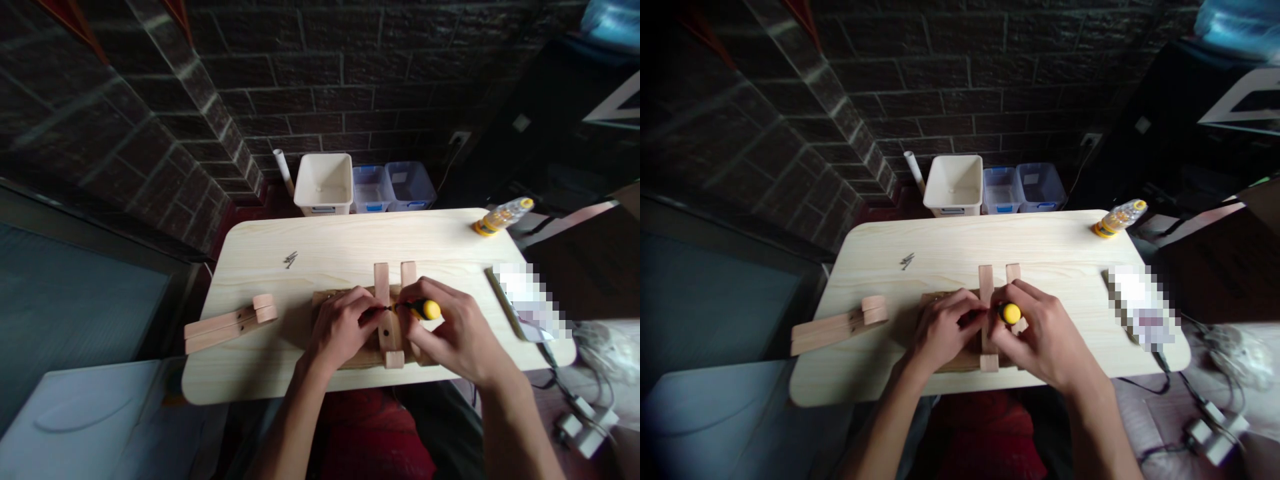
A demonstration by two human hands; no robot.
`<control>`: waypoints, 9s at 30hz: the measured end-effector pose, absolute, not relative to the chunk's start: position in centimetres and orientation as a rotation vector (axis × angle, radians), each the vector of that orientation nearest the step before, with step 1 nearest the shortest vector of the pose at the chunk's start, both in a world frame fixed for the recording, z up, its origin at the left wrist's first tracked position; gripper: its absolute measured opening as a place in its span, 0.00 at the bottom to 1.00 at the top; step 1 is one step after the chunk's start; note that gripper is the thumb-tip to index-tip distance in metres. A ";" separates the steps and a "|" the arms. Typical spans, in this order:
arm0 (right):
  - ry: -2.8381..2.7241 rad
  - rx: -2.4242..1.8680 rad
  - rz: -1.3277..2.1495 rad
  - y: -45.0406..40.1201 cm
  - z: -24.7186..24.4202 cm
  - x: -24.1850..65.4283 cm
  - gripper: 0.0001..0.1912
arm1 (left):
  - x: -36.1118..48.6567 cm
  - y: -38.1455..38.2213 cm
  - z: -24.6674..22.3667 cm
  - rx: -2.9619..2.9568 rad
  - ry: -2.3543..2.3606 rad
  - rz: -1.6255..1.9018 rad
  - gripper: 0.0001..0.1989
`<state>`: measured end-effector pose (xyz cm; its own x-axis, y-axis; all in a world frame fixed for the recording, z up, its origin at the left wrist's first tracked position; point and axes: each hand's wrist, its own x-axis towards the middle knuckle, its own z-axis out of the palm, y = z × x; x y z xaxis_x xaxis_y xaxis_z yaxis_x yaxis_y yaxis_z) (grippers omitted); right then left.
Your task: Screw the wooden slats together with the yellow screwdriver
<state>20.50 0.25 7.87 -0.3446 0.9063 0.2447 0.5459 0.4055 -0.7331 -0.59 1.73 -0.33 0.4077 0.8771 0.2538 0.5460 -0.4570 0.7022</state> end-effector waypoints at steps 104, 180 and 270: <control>-2.119 -1.106 0.825 -0.1 11.0 21.4 0.25 | -0.5 1.8 -0.3 2.063 1.235 0.946 0.06; -1.808 -1.068 0.883 0.0 9.2 19.6 0.14 | -0.2 1.9 0.1 2.014 1.274 0.918 0.05; -1.840 -1.104 0.812 0.3 10.0 19.9 0.12 | -0.2 1.8 0.1 2.017 1.277 0.858 0.05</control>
<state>19.93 0.31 9.96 -0.2776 0.9066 0.3178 0.3762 0.4070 -0.8324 -0.25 1.80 0.06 0.3292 0.9219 0.2042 0.5374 -0.3608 0.7623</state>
